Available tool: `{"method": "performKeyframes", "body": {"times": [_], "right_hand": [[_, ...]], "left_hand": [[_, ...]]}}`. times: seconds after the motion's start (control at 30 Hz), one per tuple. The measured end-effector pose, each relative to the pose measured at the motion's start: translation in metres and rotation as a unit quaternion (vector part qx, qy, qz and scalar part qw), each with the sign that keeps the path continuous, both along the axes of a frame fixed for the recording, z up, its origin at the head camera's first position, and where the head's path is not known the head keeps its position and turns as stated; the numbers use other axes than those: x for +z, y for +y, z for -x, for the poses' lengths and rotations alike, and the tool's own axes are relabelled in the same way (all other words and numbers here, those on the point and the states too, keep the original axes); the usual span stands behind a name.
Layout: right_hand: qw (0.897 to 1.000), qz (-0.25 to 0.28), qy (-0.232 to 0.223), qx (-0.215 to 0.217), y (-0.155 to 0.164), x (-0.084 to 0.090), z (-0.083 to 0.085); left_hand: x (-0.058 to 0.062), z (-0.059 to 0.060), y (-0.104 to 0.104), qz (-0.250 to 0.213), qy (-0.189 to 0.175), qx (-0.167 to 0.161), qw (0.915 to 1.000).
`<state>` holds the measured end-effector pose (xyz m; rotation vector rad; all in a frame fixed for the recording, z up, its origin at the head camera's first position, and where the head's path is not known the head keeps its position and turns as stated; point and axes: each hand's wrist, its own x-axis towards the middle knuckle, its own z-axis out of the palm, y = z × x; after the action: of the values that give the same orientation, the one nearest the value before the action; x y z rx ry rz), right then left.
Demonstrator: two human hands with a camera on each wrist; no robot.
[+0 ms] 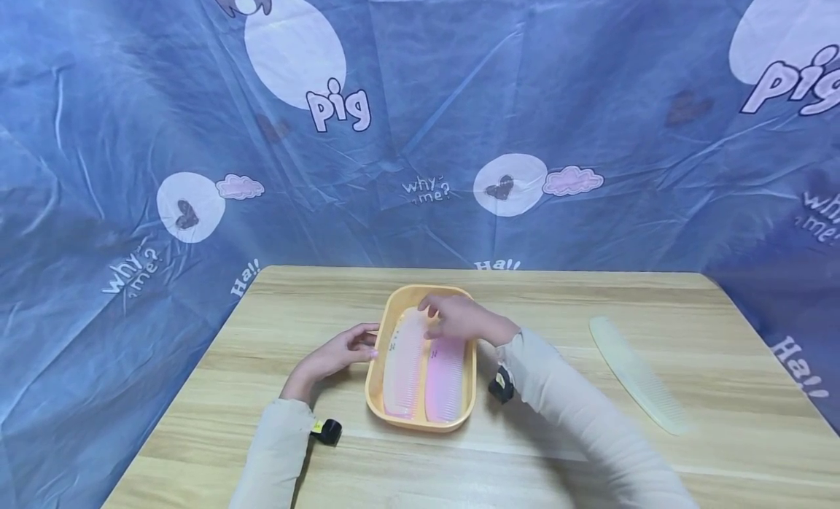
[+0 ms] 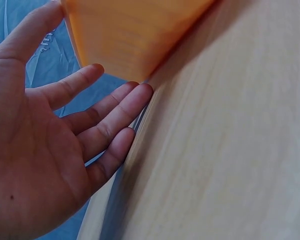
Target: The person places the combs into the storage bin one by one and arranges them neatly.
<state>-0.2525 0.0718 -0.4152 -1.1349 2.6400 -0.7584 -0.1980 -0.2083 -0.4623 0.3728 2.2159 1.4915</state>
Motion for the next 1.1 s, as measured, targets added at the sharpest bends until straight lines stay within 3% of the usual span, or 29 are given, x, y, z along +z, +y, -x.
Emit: {"method": "performKeyframes", "body": {"times": [0.17,0.27,0.47,0.8,1.1], "right_hand": [[0.997,0.046,-0.053,-0.005,0.016,0.007,0.003],[0.996,0.061,-0.063,-0.012,0.028,0.014,0.005],[0.996,0.07,-0.026,-0.044,0.055,0.024,0.01],[0.991,0.063,-0.009,-0.117,0.109,0.039,0.011],[0.988,0.035,-0.037,-0.146,0.154,0.045,0.001]], "left_hand": [[0.001,0.0,0.0,-0.002,0.003,-0.001,1.0],[0.0,0.0,0.001,-0.001,0.004,-0.002,1.0],[-0.001,-0.001,0.001,-0.004,0.006,-0.001,1.0],[-0.001,0.0,0.001,-0.006,0.003,-0.008,0.9999],[0.002,-0.003,0.0,-0.004,0.005,-0.016,0.9998]]}}
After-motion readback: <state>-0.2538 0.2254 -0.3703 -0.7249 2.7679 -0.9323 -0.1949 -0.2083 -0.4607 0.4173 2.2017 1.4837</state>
